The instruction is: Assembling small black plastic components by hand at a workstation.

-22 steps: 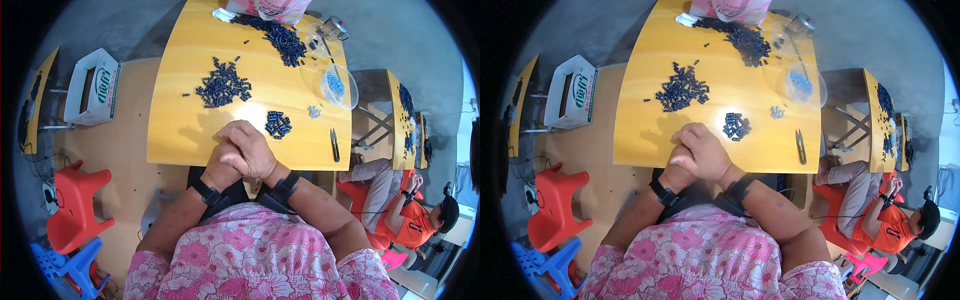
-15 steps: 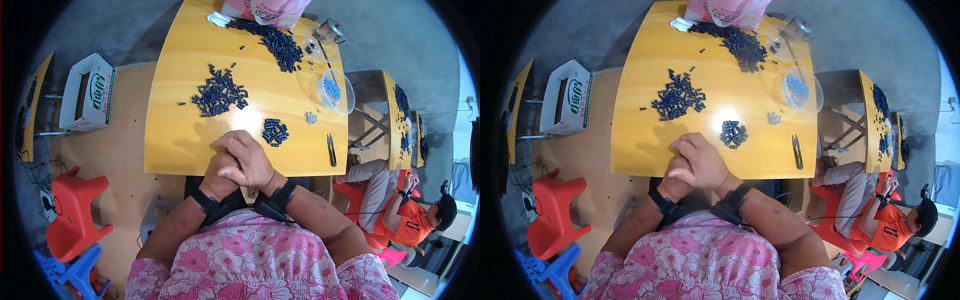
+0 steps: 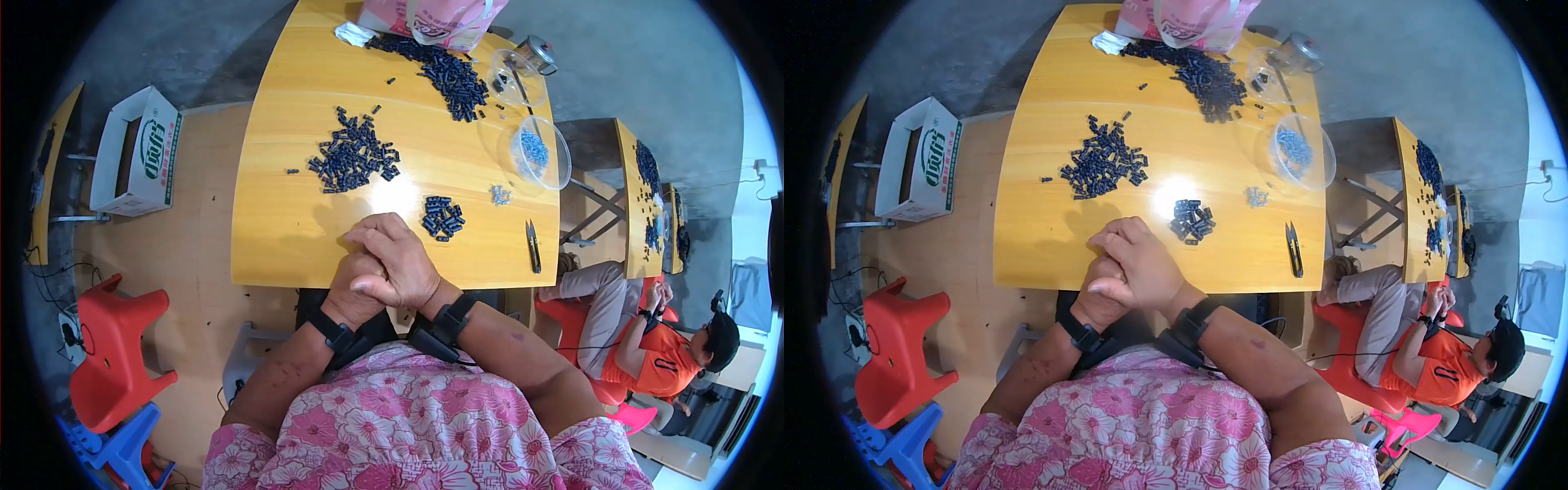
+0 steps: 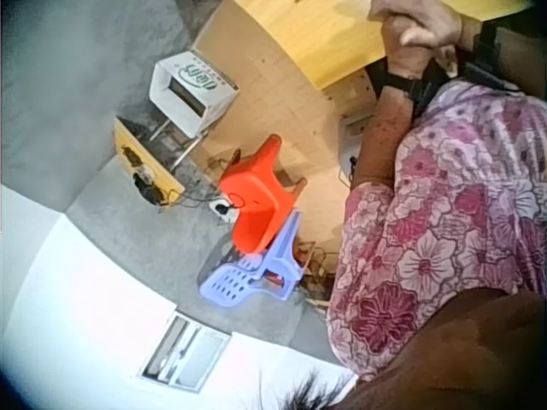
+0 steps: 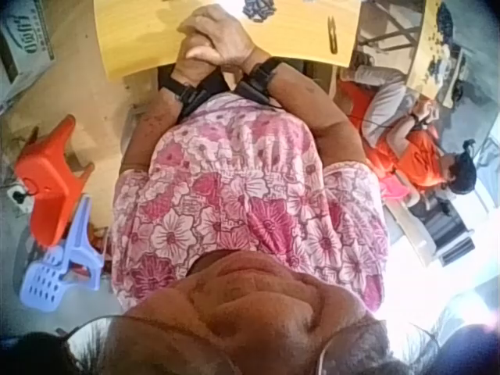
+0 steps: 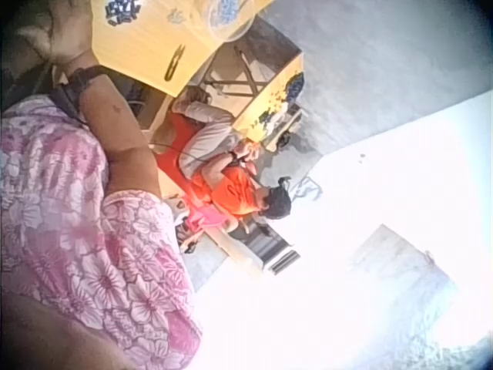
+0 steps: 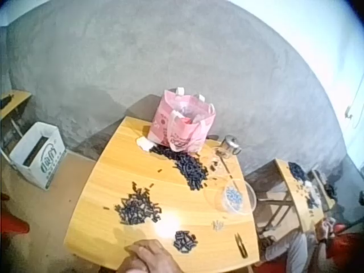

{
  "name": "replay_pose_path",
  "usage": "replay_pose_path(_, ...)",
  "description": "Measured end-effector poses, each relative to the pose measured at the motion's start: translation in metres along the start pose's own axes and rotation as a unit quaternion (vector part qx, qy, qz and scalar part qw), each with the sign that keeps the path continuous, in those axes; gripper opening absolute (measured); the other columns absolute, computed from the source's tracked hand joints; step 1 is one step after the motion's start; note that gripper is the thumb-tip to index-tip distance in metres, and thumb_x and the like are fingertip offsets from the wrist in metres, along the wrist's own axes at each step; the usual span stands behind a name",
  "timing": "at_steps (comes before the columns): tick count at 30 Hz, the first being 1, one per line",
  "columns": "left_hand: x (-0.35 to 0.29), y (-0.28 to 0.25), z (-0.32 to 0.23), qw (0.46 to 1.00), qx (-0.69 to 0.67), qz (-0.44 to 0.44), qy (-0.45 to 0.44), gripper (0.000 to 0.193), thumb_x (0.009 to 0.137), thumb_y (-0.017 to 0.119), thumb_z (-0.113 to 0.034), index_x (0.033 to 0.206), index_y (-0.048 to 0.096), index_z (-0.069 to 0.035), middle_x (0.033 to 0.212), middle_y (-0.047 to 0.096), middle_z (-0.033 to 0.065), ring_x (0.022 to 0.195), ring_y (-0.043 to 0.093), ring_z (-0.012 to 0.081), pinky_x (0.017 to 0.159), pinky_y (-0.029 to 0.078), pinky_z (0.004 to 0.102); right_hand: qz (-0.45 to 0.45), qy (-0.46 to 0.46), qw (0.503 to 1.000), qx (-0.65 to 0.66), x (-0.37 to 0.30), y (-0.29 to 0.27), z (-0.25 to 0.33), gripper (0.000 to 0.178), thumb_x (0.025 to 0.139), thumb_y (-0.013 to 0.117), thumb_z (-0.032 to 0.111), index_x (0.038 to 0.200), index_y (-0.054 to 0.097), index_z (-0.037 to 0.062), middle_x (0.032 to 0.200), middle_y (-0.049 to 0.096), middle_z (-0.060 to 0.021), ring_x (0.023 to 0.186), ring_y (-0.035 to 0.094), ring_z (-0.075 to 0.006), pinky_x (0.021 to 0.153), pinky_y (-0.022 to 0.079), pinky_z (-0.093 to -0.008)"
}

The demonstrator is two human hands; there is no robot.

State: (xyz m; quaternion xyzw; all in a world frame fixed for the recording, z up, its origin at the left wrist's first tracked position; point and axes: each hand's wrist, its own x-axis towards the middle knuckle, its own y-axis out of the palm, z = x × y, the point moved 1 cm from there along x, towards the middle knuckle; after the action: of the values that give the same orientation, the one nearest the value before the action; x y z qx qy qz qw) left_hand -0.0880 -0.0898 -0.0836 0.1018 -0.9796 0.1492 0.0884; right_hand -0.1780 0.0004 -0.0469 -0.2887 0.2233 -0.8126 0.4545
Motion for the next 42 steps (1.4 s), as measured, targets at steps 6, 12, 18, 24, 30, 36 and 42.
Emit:
replay_pose_path(6,0.0,0.003,0.002,0.999,0.038,-0.018,0.006,0.027,0.081,0.071,-0.019,0.102,0.066,-0.004,0.097,0.069,0.0162,0.087,0.068,0.0345,0.072,0.055,0.0414,-0.012,-0.012,1.0,-0.01,-0.001,0.001,-0.001,0.069,0.082,0.06,0.065,0.113,0.063,0.0043,0.109,0.058,-0.0183,0.1,0.055,-0.037,0.09,0.047,-0.0437)
replay_pose_path(12,0.005,0.005,0.001,0.998,0.049,-0.019,-0.02,0.027,0.077,0.073,-0.015,0.101,0.068,-0.005,0.095,0.069,0.0163,0.09,0.067,0.0345,0.076,0.054,0.042,-0.024,-0.008,0.998,0.059,0.004,-0.001,-0.005,0.05,0.086,0.064,0.05,0.109,0.066,0.006,0.102,0.063,-0.0149,0.099,0.06,-0.0343,0.088,0.049,-0.0399)
replay_pose_path(18,0.002,-0.011,-0.039,0.996,0.032,-0.009,-0.08,0.01,0.078,0.074,-0.01,0.083,0.073,-0.001,0.076,0.068,0.0104,0.07,0.067,0.0207,0.065,0.052,0.0313,-0.122,0.211,0.906,0.347,-0.019,-0.051,-0.008,0.026,0.099,0.055,0.018,0.116,0.068,0.0015,0.112,0.067,-0.0067,0.101,0.061,-0.0156,0.092,0.05,-0.031)
replay_pose_path(24,-0.021,-0.008,-0.048,0.962,-0.164,-0.023,-0.216,0.012,0.086,0.074,-0.012,0.088,0.075,0.0,0.079,0.07,-0.0014,0.076,0.06,0.0041,0.069,0.049,0.0228,-0.041,0.182,0.929,0.319,-0.06,-0.061,0.019,0.033,0.084,0.066,-0.009,0.114,0.068,0.0024,0.108,0.064,-0.0037,0.097,0.063,-0.0135,0.089,0.052,-0.0279)
replay_pose_path(30,-0.023,-0.003,-0.055,0.955,-0.202,-0.002,-0.216,0.012,0.087,0.073,-0.013,0.089,0.075,-0.002,0.079,0.069,-0.0018,0.074,0.059,0.0041,0.067,0.047,0.0202,-0.029,0.151,0.968,0.2,-0.073,-0.052,0.034,0.029,0.08,0.073,-0.004,0.108,0.069,0.0018,0.097,0.066,-0.0053,0.085,0.065,-0.0129,0.081,0.053,-0.0254)
replay_pose_path(36,-0.017,-0.005,-0.07,0.957,-0.179,0.038,-0.226,0.014,0.089,0.072,-0.015,0.089,0.076,-0.002,0.078,0.069,-0.0022,0.07,0.058,0.0042,0.064,0.047,0.0201,-0.046,0.142,0.966,0.211,-0.08,-0.059,0.034,0.028,0.078,0.075,-0.002,0.106,0.07,0.0023,0.095,0.067,-0.0064,0.083,0.066,-0.0133,0.077,0.055,-0.0256)
replay_pose_path(42,-0.012,0.001,-0.071,0.954,-0.165,0.057,-0.244,0.019,0.095,0.066,-0.021,0.096,0.073,-0.003,0.084,0.067,-0.0014,0.075,0.059,0.005,0.066,0.049,0.0213,-0.071,0.122,0.97,0.196,-0.088,-0.069,0.03,0.03,0.076,0.078,0.0,0.105,0.071,0.0034,0.094,0.067,-0.0063,0.081,0.065,-0.0135,0.075,0.055,-0.0267)
